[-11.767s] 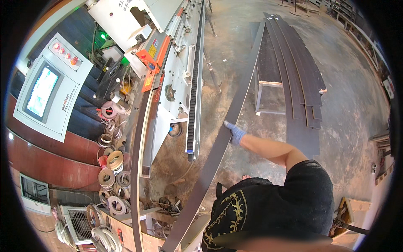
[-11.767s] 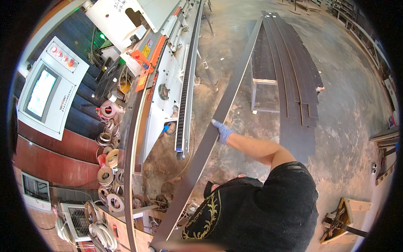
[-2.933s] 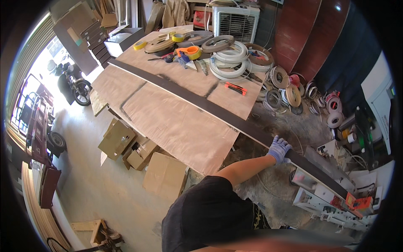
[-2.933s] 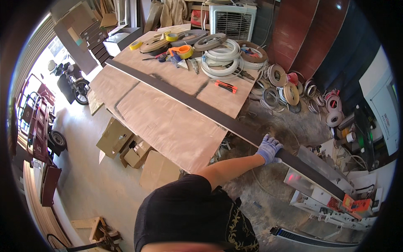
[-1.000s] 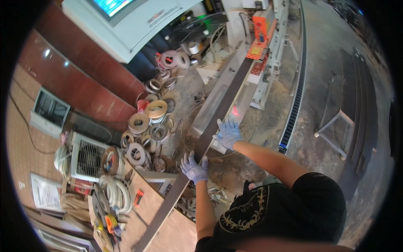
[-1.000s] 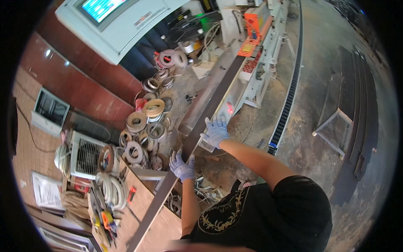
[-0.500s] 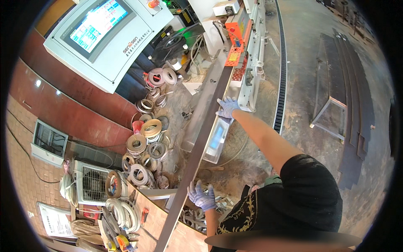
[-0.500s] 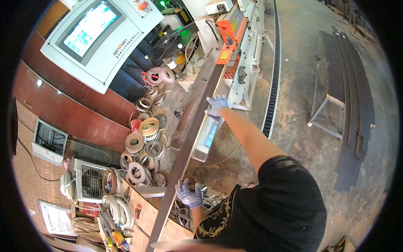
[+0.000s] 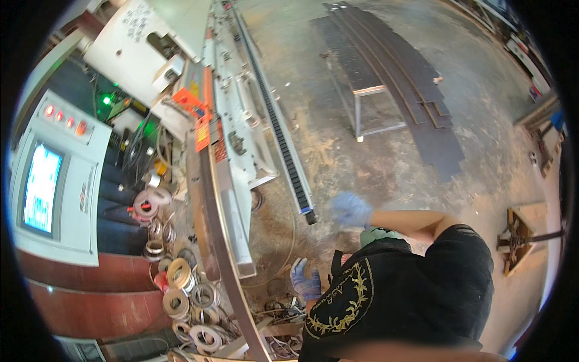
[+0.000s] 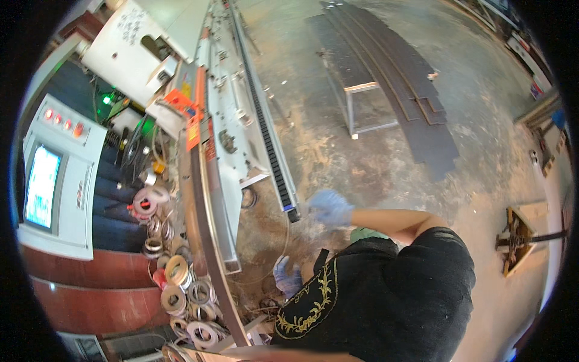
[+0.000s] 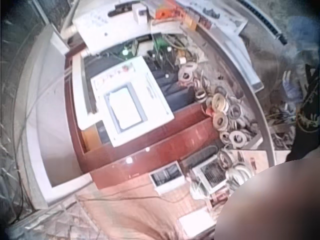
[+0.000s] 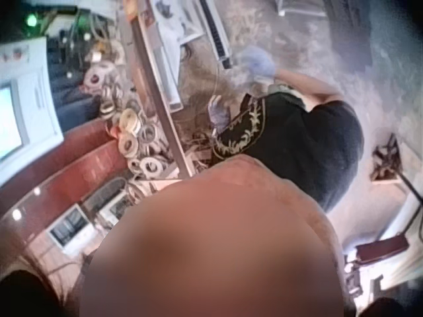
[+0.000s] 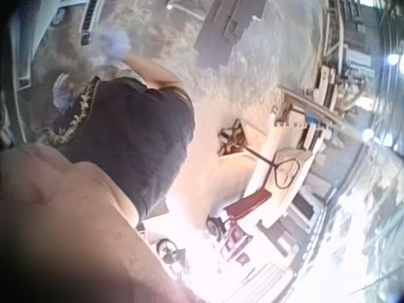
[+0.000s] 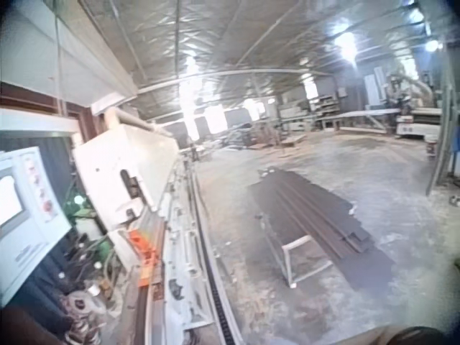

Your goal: The person repeatedly picks up long dark strips from a pile on the floor and feeds them into a machine. They then retrieve the processed strips and place them onto a nearby rack. The task involves continuous handling of the strips and operating the machine.

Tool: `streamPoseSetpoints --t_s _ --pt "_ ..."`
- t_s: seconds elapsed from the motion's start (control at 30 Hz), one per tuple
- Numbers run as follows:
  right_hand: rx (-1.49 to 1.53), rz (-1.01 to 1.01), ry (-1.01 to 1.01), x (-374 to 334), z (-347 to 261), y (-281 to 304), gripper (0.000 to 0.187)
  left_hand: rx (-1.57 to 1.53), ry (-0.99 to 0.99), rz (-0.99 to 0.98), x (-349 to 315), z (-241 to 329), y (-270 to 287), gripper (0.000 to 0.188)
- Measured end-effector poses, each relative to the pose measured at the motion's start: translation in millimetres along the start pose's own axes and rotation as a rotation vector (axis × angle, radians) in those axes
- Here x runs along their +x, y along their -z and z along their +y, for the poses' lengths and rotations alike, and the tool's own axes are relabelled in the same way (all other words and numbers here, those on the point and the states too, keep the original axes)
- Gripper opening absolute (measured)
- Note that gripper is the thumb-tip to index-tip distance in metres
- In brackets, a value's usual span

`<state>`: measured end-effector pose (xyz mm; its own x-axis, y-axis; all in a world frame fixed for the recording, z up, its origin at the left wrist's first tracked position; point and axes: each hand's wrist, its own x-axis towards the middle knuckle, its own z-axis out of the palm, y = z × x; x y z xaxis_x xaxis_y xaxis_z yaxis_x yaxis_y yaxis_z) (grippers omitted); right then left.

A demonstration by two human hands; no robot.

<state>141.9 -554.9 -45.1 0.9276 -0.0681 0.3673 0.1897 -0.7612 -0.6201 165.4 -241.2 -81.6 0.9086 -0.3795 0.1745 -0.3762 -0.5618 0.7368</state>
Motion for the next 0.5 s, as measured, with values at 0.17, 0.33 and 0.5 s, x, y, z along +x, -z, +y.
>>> streamPoseSetpoints --t_s 0.17,0.33,0.5 --pt "-0.476 0.056 -1.138 -122.5 121.2 109.9 0.052 0.012 0.015 -0.179 20.0 13.6 -51.0 0.037" --pt "-0.441 0.38 -1.726 -263.1 208.9 183.5 0.084 0.048 0.048 -0.222 30.9 42.7 -95.9 0.039" --pt "0.007 0.739 -1.881 -370.0 325.6 202.6 0.101 0.098 0.04 -0.228 27.9 75.7 -131.6 0.038"
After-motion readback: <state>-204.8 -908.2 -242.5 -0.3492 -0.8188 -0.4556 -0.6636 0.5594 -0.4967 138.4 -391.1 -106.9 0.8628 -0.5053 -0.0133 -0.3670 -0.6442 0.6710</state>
